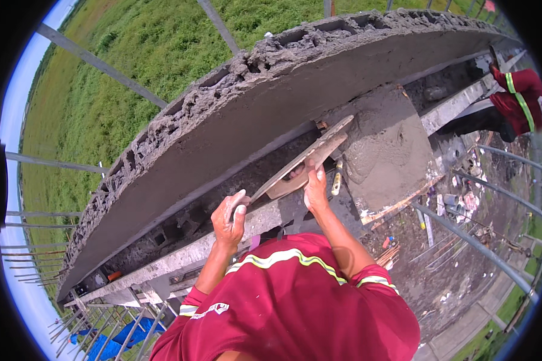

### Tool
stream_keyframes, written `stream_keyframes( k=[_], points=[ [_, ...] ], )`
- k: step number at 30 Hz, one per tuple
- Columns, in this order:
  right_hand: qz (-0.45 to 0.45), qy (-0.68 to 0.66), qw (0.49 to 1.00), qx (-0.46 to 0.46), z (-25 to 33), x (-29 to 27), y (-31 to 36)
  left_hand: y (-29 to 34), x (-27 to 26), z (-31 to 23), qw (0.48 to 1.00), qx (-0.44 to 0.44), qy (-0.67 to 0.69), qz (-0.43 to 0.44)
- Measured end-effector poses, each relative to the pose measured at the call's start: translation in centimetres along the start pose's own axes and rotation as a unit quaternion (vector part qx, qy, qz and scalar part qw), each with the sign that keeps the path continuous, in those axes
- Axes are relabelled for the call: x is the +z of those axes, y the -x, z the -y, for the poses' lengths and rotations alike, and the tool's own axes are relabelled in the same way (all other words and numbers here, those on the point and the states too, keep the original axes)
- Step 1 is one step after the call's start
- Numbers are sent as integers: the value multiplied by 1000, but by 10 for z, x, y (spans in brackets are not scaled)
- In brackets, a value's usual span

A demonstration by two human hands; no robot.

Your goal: The person smooths wet concrete on a curved wall using a trowel and a float. They repeatedly apply and level the concrete along the wall's surface, moving along the scaffolding as they work.

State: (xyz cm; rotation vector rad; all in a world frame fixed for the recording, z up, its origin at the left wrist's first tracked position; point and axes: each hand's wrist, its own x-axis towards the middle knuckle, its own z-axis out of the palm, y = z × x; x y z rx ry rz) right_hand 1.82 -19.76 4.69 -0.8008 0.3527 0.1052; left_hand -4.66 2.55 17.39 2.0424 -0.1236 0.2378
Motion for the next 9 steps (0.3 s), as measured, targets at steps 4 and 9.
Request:
stream_keyframes(
  k=[4, 9],
  points=[
    [-71, -52, 992, -93, 63, -58, 3, -16, 50, 41, 964, -254, 40, 66],
    [-190, 13, 981, -48, 132, -168, 56, -21, 240, 101, 893, -314, 120, 300]
  ],
)
